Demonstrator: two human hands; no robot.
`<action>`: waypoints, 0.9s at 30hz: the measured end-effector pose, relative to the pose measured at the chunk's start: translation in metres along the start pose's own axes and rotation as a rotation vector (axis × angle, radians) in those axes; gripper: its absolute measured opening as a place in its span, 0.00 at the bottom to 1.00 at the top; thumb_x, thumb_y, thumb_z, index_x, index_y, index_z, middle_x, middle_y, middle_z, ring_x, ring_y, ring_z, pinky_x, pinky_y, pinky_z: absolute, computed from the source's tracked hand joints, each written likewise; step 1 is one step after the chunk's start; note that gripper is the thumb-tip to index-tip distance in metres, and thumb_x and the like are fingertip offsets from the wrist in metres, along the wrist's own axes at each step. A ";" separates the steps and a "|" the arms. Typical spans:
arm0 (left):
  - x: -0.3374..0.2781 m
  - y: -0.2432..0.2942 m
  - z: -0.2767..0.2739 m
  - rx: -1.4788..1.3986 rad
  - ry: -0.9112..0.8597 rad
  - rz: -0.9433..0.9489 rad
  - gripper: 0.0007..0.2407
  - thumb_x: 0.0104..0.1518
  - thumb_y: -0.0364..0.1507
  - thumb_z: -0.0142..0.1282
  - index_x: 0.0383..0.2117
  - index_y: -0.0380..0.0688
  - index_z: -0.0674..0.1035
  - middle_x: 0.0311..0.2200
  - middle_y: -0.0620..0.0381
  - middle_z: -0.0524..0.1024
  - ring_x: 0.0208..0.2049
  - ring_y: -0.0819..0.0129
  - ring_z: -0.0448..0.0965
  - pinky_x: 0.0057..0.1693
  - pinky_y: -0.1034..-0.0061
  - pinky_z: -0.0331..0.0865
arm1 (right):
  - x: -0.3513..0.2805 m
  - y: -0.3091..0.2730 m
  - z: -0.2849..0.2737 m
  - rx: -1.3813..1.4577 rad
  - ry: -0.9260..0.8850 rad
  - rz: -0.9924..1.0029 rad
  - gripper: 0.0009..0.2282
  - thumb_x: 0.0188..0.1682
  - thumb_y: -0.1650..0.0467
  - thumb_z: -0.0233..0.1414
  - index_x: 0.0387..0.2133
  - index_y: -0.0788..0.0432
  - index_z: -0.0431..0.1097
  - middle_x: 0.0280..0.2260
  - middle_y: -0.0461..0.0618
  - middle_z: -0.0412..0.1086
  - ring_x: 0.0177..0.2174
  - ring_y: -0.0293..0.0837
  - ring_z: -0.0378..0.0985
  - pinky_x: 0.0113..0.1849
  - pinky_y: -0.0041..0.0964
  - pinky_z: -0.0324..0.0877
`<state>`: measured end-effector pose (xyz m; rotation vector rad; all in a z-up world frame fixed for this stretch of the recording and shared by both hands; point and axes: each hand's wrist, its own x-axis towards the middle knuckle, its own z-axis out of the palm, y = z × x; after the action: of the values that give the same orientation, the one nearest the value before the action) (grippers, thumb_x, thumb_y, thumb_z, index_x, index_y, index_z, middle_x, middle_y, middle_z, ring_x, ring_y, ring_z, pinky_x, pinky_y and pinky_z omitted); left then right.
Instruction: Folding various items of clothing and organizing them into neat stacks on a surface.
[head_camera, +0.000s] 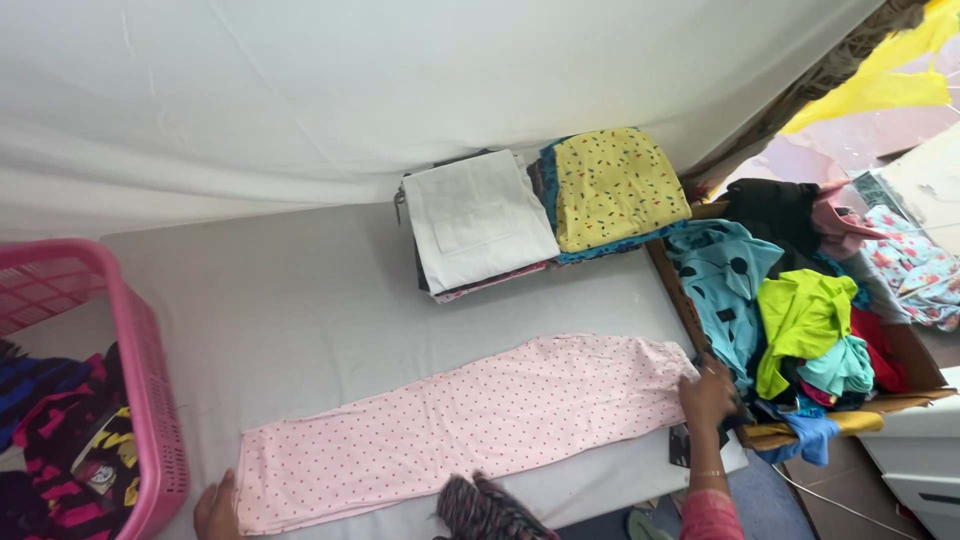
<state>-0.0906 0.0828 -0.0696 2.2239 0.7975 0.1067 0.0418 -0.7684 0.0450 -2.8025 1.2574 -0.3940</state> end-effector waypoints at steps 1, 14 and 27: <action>0.021 0.023 -0.006 -0.045 -0.018 -0.036 0.22 0.45 0.38 0.71 0.42 0.36 0.81 0.36 0.47 0.81 0.41 0.60 0.80 0.53 0.69 0.71 | 0.011 -0.001 0.020 0.151 -0.096 -0.221 0.28 0.42 0.68 0.64 0.59 0.49 0.65 0.59 0.57 0.65 0.55 0.60 0.70 0.51 0.54 0.67; 0.099 0.113 0.005 -0.122 0.132 0.159 0.19 0.67 0.44 0.51 0.45 0.38 0.80 0.41 0.40 0.79 0.43 0.48 0.78 0.51 0.62 0.69 | 0.029 -0.095 0.053 0.325 -0.525 -0.604 0.12 0.46 0.67 0.60 0.44 0.53 0.76 0.43 0.51 0.76 0.43 0.54 0.79 0.45 0.44 0.72; 0.077 0.164 0.155 0.821 0.566 0.183 0.24 0.71 0.38 0.40 0.68 0.36 0.66 0.66 0.44 0.63 0.58 0.48 0.68 0.59 0.46 0.60 | -0.115 -0.193 0.114 0.021 0.169 -0.576 0.24 0.47 0.70 0.46 0.61 0.53 0.63 0.65 0.54 0.59 0.49 0.49 0.76 0.35 0.49 0.66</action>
<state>0.1030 -0.0555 -0.0799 3.1078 1.0606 0.6142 0.1375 -0.5613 -0.0613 -3.1211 0.4243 -0.6678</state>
